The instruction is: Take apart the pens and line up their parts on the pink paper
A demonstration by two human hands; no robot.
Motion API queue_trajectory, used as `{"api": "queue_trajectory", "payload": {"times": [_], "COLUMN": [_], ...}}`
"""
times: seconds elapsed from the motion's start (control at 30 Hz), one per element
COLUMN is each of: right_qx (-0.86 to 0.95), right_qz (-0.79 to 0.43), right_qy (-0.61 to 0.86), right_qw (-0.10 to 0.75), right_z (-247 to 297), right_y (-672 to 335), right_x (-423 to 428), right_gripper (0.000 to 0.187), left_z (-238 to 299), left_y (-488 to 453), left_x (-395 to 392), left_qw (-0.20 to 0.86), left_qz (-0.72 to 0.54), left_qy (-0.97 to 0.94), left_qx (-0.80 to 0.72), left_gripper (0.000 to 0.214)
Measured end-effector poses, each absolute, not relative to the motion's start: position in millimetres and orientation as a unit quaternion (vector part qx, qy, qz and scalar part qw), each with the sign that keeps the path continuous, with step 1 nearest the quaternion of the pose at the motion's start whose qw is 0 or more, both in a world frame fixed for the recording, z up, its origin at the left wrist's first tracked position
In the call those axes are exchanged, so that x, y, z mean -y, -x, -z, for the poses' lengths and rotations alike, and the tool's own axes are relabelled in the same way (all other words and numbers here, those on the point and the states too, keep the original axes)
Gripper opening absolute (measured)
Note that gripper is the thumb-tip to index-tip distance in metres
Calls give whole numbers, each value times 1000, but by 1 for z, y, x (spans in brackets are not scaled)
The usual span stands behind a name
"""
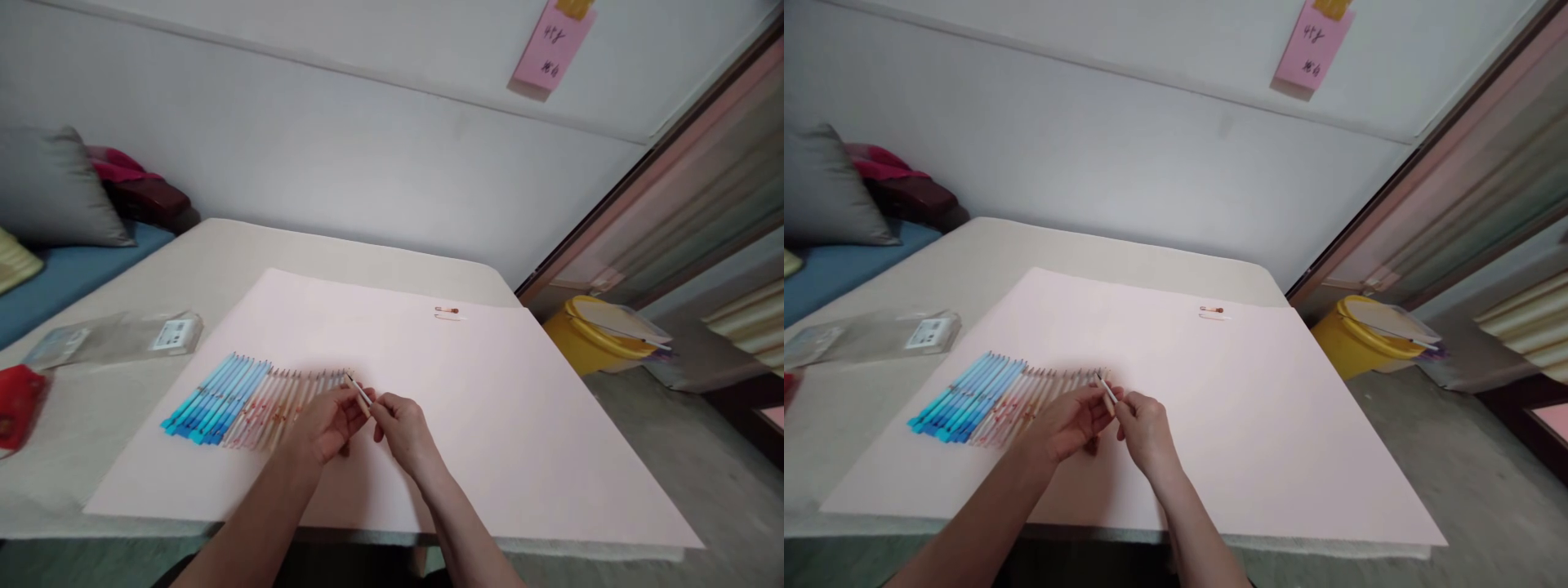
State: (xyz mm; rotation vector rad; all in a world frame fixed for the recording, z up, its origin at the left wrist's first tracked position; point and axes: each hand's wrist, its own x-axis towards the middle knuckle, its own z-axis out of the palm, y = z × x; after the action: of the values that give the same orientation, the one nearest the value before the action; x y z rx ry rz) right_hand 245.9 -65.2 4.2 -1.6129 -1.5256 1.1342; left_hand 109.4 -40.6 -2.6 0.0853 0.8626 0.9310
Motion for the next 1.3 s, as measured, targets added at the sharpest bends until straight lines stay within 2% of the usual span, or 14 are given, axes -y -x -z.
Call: {"api": "queue_trajectory", "payload": {"times": [0.2, 0.47, 0.53, 0.7, 0.87, 1.1, 1.3], "right_qx": [579, 546, 500, 270, 90, 129, 309], "right_qz": [-420, -474, -531, -669, -731, -709, -640], "right_qy": [636, 617, 601, 540, 511, 510, 534], "right_qw": [290, 311, 326, 434, 443, 470, 458], "right_z": [-8, -4, -5, -4, 1, 8, 14], "right_y": [-243, -243, -246, -255, -261, -258, -245], "right_x": [66, 66, 65, 54, 45, 44, 49], "right_gripper": [22, 18, 22, 26, 21, 23, 28], "left_z": [12, 11, 7, 4, 6, 3, 15], "left_y": [-115, -114, -108, -99, -116, -130, -133], "left_x": [41, 38, 33, 27, 39, 48, 50], "left_qw": [800, 778, 760, 746, 784, 806, 787], "left_qz": [-431, -451, -471, -485, -426, -405, -428], "left_qy": [-33, -18, -10, 4, -3, -53, -63], "left_qx": [-415, -436, -448, -457, -451, -428, -441], "left_gripper": [8, 7, 6, 7, 5, 7, 11]}}
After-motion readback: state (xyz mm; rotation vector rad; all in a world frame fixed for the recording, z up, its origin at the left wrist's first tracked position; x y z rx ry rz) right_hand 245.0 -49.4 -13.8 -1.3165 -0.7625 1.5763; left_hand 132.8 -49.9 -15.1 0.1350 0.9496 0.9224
